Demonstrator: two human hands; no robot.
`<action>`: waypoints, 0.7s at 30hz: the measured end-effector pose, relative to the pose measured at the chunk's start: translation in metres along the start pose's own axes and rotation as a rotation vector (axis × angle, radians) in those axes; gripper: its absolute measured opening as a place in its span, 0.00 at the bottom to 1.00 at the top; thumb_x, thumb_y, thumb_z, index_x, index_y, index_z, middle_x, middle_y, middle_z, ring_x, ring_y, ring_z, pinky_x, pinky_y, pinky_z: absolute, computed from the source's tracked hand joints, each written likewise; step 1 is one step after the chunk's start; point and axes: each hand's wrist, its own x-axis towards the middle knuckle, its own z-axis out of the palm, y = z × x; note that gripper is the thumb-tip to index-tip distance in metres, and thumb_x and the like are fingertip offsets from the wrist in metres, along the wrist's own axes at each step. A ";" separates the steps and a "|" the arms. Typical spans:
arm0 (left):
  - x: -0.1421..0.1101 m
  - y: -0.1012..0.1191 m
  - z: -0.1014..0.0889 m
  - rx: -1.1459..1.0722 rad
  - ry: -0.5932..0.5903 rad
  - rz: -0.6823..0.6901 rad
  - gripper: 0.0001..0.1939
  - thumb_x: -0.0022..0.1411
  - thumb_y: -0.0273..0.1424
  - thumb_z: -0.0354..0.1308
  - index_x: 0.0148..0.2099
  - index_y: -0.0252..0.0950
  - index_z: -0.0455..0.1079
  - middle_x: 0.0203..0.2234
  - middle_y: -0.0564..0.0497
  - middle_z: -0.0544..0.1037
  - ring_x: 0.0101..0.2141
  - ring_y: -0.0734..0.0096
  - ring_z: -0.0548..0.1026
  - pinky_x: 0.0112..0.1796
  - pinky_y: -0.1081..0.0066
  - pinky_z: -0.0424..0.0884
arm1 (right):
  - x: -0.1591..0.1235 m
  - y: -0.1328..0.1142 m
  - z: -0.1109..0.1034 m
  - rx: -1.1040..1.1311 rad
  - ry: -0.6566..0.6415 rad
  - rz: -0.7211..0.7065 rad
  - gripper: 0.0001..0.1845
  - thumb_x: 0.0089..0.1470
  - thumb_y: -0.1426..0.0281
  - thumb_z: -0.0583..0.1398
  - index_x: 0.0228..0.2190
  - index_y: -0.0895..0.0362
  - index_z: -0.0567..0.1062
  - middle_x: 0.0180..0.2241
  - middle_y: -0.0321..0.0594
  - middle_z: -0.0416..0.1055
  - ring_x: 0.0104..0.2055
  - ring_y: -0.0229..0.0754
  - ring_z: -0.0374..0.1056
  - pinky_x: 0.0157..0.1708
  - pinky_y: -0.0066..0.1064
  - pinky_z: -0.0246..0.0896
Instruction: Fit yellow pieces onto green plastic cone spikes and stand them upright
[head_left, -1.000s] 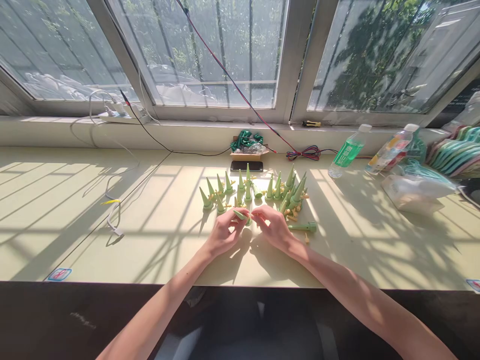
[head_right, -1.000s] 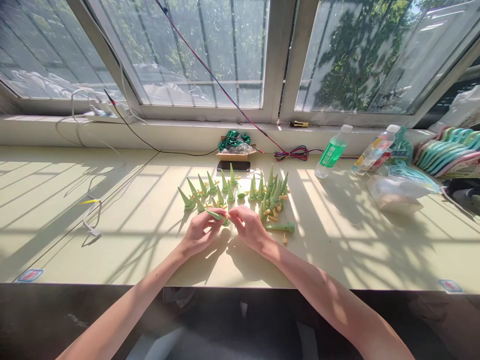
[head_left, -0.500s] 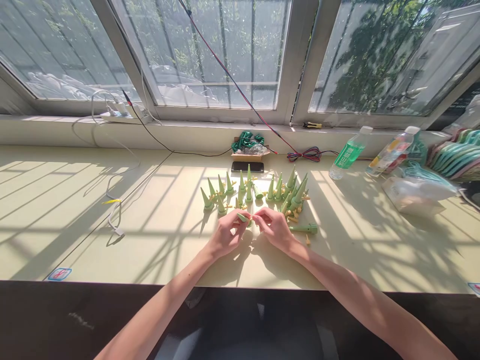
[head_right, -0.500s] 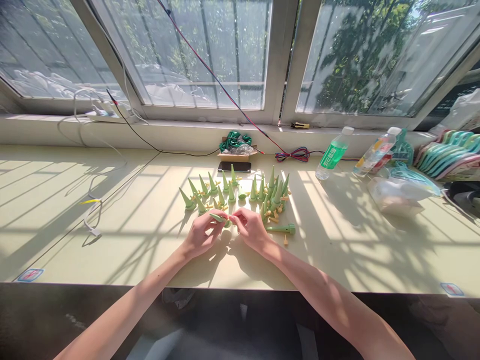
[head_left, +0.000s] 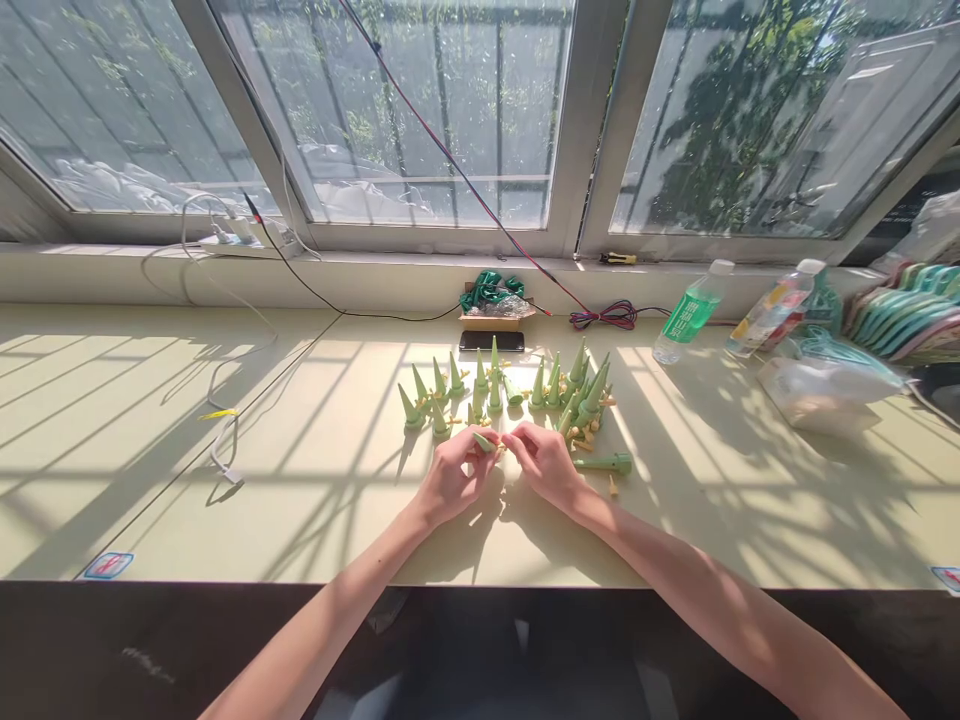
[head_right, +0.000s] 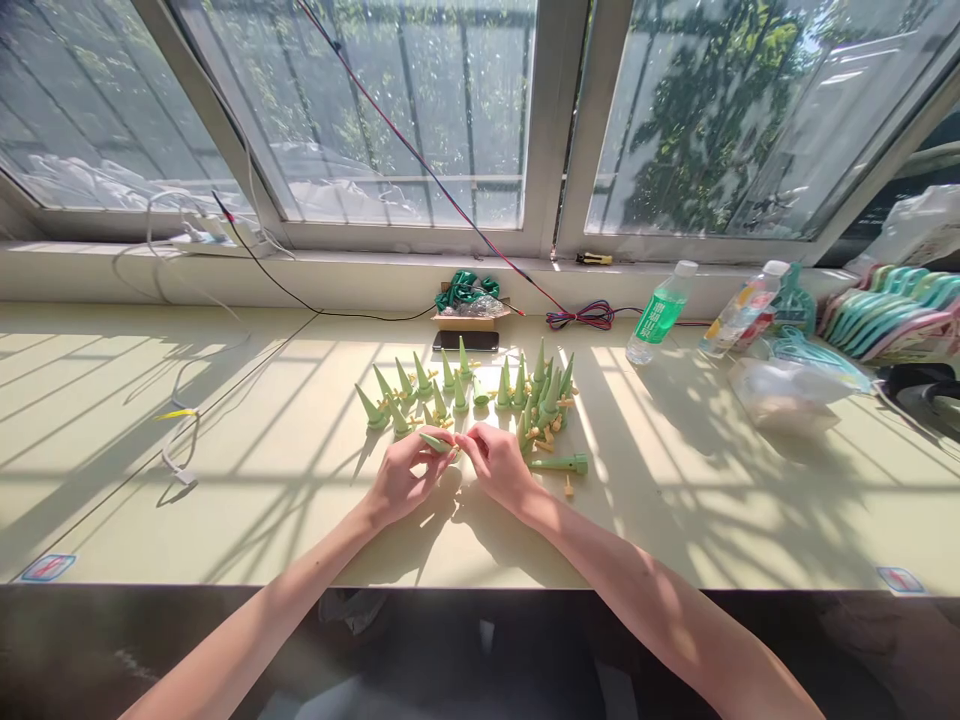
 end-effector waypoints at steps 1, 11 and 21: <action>0.001 0.000 0.000 0.001 0.011 -0.012 0.07 0.68 0.28 0.56 0.47 0.34 0.70 0.37 0.46 0.77 0.31 0.72 0.77 0.31 0.72 0.79 | 0.000 0.000 0.000 -0.017 -0.005 -0.012 0.20 0.66 0.59 0.55 0.25 0.57 0.70 0.20 0.32 0.61 0.22 0.34 0.54 0.24 0.28 0.51; 0.002 0.007 -0.003 0.008 0.066 -0.088 0.07 0.67 0.29 0.56 0.46 0.34 0.70 0.36 0.48 0.76 0.31 0.73 0.76 0.33 0.70 0.80 | 0.000 -0.002 -0.002 -0.127 -0.051 -0.097 0.12 0.65 0.64 0.57 0.33 0.58 0.74 0.26 0.37 0.70 0.24 0.36 0.60 0.25 0.29 0.56; -0.003 0.001 -0.004 0.085 -0.044 0.062 0.15 0.61 0.21 0.56 0.51 0.35 0.68 0.38 0.46 0.74 0.31 0.73 0.74 0.30 0.72 0.77 | -0.002 0.002 0.002 -0.158 -0.024 -0.065 0.25 0.68 0.62 0.52 0.20 0.55 0.56 0.19 0.29 0.50 0.21 0.33 0.45 0.23 0.28 0.43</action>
